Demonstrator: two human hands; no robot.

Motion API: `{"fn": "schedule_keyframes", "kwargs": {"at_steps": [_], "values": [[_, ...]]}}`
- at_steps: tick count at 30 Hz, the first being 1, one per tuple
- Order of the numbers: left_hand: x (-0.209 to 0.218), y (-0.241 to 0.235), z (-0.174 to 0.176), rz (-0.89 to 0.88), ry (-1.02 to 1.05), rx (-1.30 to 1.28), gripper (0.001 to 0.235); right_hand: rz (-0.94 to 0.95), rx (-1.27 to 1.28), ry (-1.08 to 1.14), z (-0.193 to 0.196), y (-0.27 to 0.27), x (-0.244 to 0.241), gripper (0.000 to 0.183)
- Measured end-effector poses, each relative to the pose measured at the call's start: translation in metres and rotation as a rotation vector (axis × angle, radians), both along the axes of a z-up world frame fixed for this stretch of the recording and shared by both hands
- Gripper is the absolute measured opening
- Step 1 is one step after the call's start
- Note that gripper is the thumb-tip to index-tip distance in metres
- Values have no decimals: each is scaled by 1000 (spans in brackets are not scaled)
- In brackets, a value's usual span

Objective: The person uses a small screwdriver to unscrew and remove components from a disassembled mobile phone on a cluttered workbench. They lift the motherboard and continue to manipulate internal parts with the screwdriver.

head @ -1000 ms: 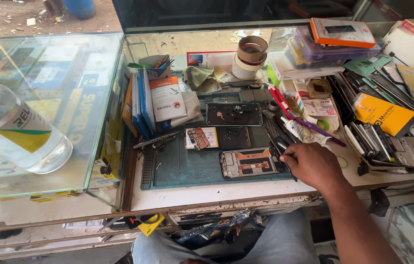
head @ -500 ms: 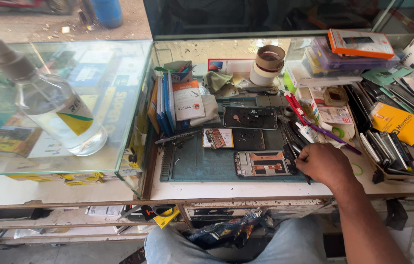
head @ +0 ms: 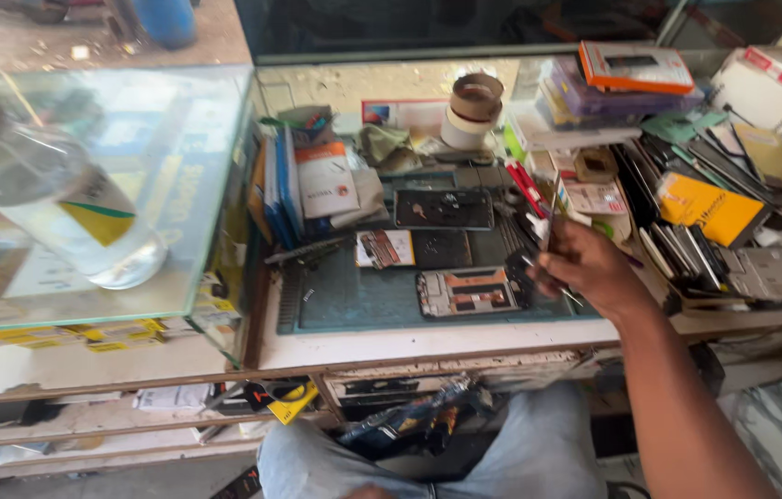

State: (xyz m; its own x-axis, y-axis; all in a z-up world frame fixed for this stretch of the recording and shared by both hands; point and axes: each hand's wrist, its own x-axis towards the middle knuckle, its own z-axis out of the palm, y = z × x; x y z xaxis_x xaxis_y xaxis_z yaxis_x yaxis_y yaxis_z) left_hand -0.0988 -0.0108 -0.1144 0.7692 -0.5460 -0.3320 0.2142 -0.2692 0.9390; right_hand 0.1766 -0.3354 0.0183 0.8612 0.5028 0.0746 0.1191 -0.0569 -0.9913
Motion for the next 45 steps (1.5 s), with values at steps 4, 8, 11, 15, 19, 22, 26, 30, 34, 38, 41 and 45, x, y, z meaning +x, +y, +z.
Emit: {"fn": "schedule_keyframes", "kwargs": {"at_steps": [4, 8, 11, 15, 19, 22, 26, 30, 34, 38, 41, 45], "values": [[6, 17, 68, 10, -479, 293, 22, 98, 31, -38, 10, 37, 6, 33], [44, 18, 118, 270, -932, 611, 37, 340, 32, -93, 8, 79, 26, 26], [64, 11, 132, 224, -1032, 726, 46, 490, 41, -70, 6, 111, 48, 20], [90, 2, 120, 242, -1193, 790, 69, 588, 120, -1, -3, 133, 62, 19], [96, 1, 99, 364, -1285, 836, 75, 575, 53, -75, -13, 130, 71, 17], [97, 1, 86, 452, -1350, 845, 75, 621, 83, 66, -23, 120, 73, 19], [102, 4, 84, 458, -1395, 886, 71, 637, 21, 132, -28, 119, 69, 17], [103, 4, 82, 451, -1314, 900, 69, 634, -10, 181, -25, 123, 66, 16], [103, 5, 77, 457, -1335, 908, 68, 579, -69, 245, -24, 123, 61, 17], [104, 5, 77, 448, -1323, 900, 67, 574, -72, 230, -23, 123, 58, 20], [102, 4, 76, 478, -1344, 891, 67, 576, -89, 202, -26, 123, 57, 20], [98, 0, 79, 498, -1296, 869, 68, 594, -59, 141, -27, 123, 59, 18]]}}
